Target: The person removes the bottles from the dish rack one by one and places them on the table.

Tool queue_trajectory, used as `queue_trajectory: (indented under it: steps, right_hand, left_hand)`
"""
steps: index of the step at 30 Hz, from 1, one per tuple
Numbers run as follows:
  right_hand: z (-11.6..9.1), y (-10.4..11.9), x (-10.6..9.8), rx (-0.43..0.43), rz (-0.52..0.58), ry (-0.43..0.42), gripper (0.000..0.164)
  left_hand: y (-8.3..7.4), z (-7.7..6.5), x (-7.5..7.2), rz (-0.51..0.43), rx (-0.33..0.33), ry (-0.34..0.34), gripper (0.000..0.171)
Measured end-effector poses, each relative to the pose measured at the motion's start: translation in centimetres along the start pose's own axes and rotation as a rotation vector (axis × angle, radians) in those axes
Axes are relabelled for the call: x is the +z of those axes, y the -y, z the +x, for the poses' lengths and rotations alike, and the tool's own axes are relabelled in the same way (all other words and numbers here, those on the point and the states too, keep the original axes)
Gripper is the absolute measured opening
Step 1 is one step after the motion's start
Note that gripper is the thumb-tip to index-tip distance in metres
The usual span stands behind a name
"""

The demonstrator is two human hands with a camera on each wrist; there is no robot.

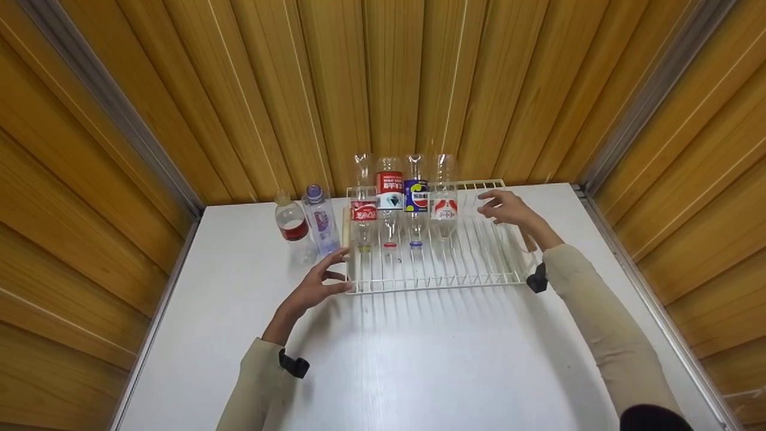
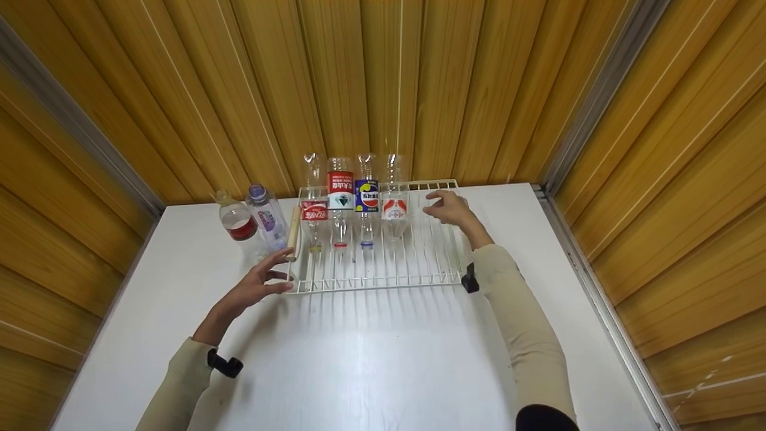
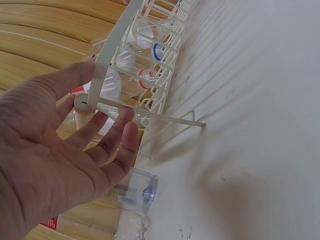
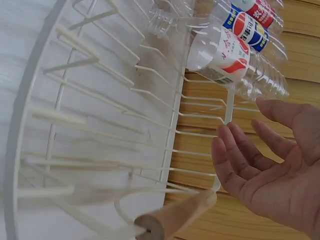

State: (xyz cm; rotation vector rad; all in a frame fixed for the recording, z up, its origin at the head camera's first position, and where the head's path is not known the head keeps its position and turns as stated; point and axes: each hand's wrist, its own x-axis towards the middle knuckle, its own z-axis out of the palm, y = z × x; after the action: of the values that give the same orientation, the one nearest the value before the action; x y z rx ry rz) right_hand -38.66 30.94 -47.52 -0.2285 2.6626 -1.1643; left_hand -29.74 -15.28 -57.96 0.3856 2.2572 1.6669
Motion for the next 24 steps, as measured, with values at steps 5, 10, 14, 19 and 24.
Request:
queue_trajectory:
  steps: [5,10,14,19,24]
  right_hand:
    - [2.3,0.8,2.3,0.057,0.055,0.122,0.065]
    - [3.6,2.0,4.1,0.168,0.124,0.220,0.082]
    - [4.1,2.8,5.0,0.258,0.156,0.259,0.095]
    - [4.4,3.1,6.0,0.287,0.197,0.240,0.101]
    - [4.6,2.8,6.6,0.277,0.235,0.192,0.109]
  left_hand:
    - [0.1,-0.3,-0.1,-0.009,-0.003,-0.005,0.084]
    - [0.1,-0.3,0.0,-0.015,0.000,-0.002,0.083]
    - [0.1,-0.2,0.1,-0.010,0.008,0.013,0.083]
    - [0.3,-0.1,0.0,-0.013,0.017,0.024,0.082]
    - [0.6,0.0,0.0,-0.016,0.039,0.024,0.079]
